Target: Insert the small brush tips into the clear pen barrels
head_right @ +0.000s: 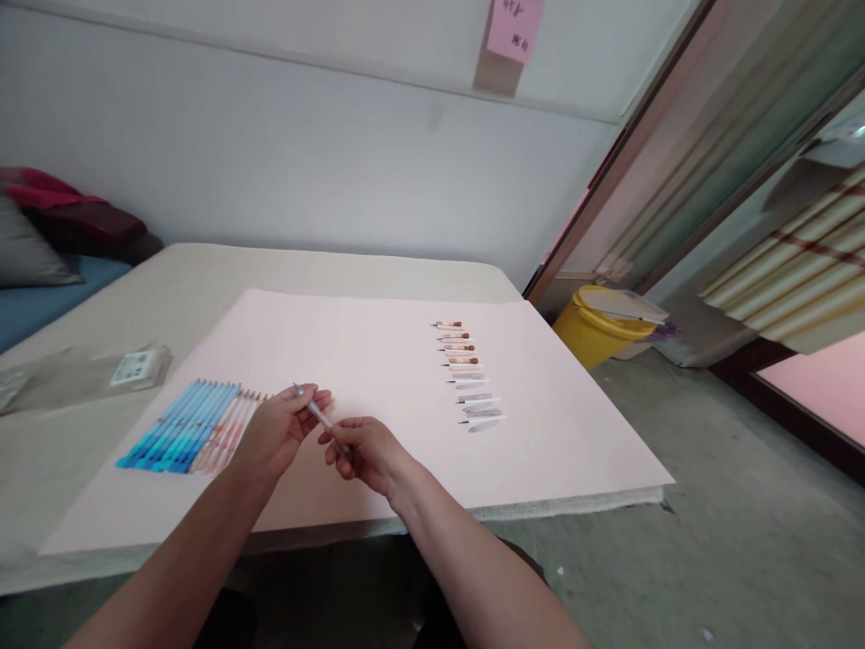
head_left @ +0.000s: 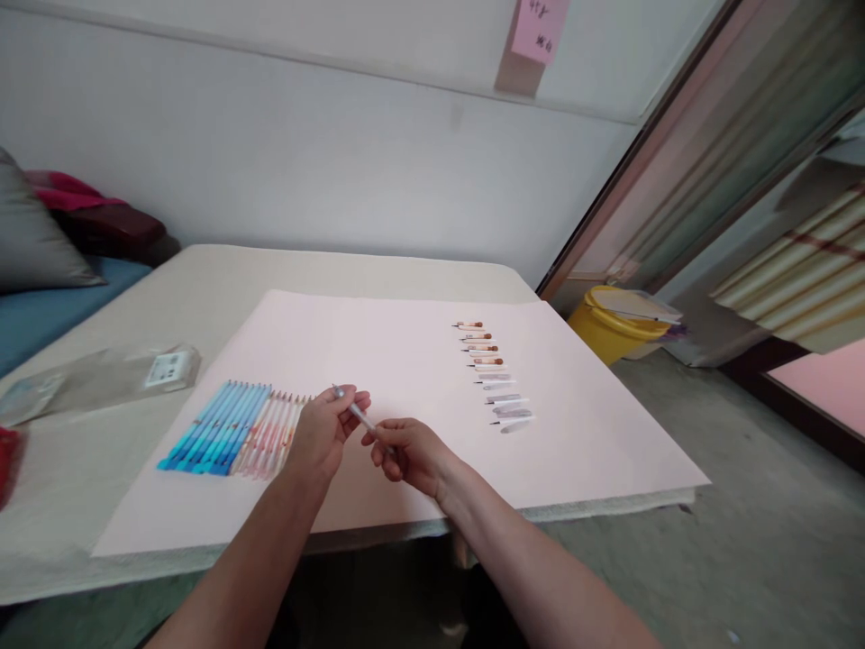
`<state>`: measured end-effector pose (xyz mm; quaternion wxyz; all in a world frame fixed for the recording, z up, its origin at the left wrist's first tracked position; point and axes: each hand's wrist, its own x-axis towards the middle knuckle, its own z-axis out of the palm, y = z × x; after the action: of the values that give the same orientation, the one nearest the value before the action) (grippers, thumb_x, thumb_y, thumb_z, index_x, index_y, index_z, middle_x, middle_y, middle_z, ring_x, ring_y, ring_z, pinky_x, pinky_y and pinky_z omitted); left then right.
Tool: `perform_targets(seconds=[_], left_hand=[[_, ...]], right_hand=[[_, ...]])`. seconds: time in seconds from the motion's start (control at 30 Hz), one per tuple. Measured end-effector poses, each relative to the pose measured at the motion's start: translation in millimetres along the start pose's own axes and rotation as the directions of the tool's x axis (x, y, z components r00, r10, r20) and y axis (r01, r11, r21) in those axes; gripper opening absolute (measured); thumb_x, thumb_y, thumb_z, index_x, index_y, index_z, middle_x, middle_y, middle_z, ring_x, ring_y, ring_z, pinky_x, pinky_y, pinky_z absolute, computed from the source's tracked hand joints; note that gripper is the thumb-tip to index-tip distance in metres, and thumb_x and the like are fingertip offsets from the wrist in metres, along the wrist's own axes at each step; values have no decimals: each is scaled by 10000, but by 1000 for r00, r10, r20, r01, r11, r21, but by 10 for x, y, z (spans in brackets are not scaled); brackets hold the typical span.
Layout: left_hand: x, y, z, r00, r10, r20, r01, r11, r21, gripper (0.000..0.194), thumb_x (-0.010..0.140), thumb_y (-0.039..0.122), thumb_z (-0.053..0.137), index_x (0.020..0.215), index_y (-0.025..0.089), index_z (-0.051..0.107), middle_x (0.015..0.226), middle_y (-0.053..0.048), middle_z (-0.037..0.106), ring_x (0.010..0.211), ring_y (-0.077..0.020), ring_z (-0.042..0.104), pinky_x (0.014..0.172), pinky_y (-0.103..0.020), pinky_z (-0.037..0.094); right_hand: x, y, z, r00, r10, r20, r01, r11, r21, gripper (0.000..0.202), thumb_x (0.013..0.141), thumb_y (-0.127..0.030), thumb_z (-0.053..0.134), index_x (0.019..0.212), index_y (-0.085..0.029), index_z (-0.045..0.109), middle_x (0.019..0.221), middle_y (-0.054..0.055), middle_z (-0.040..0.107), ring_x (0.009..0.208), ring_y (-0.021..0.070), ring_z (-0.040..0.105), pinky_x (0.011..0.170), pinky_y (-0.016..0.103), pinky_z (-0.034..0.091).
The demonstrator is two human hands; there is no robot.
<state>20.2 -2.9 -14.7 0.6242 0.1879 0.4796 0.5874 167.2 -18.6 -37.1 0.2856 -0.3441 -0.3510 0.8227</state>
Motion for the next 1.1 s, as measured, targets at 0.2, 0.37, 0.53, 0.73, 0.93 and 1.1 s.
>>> perform_targets(seconds=[0.2, 0.37, 0.53, 0.73, 0.93, 1.1], left_hand=[[9, -16, 5, 1000, 1, -4, -1, 1000, -6, 151, 684, 147, 666, 808, 116, 586, 822, -107, 646, 758, -170, 639, 659, -276, 523], [9, -17, 7, 999, 13, -39, -12, 1000, 13, 164, 657, 159, 686, 780, 116, 587, 784, -78, 629, 733, -152, 629, 631, -251, 508], [3, -4, 1, 999, 14, -37, -14, 1000, 22, 164, 634, 169, 692, 748, 119, 584, 768, -62, 632, 680, -120, 613, 581, -211, 479], [-1, 11, 11, 999, 19, -47, -18, 999, 32, 160, 626, 142, 689, 750, 113, 593, 753, -72, 635, 705, -145, 628, 607, -234, 495], [16, -5, 1, 998, 47, -45, -44, 997, 70, 162, 638, 135, 684, 777, 108, 606, 779, -96, 644, 728, -167, 636, 646, -267, 509], [21, -5, -13, 998, 63, -29, -61, 995, 78, 179, 641, 144, 687, 793, 102, 603, 799, -108, 646, 741, -170, 636, 666, -268, 507]], right_hand=[[-10, -2, 6, 999, 5, -41, -6, 999, -32, 233, 799, -338, 530, 858, -120, 590, 582, 1, 585, 366, 53, 428, 381, 199, 243], [20, 47, 57, 974, -166, -155, 114, 949, -294, 188, 798, -328, 523, 806, -144, 563, 585, -7, 588, 375, 60, 447, 370, 192, 260], [27, 63, 91, 905, -361, -226, 146, 762, -631, 194, 841, -295, 457, 697, -174, 504, 585, -20, 565, 385, 57, 444, 394, 186, 311], [-21, 48, 107, 886, -423, -189, 139, 632, -763, 187, 857, -263, 454, 693, -185, 498, 608, -18, 574, 416, 55, 454, 425, 180, 329], [13, 50, 103, 919, -344, -194, 155, 766, -624, 187, 832, -280, 466, 677, -178, 485, 575, -27, 569, 365, 55, 442, 374, 185, 310], [21, 37, 91, 957, -227, -182, 128, 890, -437, 175, 793, -328, 516, 738, -162, 517, 563, -24, 589, 346, 59, 446, 354, 187, 285]])
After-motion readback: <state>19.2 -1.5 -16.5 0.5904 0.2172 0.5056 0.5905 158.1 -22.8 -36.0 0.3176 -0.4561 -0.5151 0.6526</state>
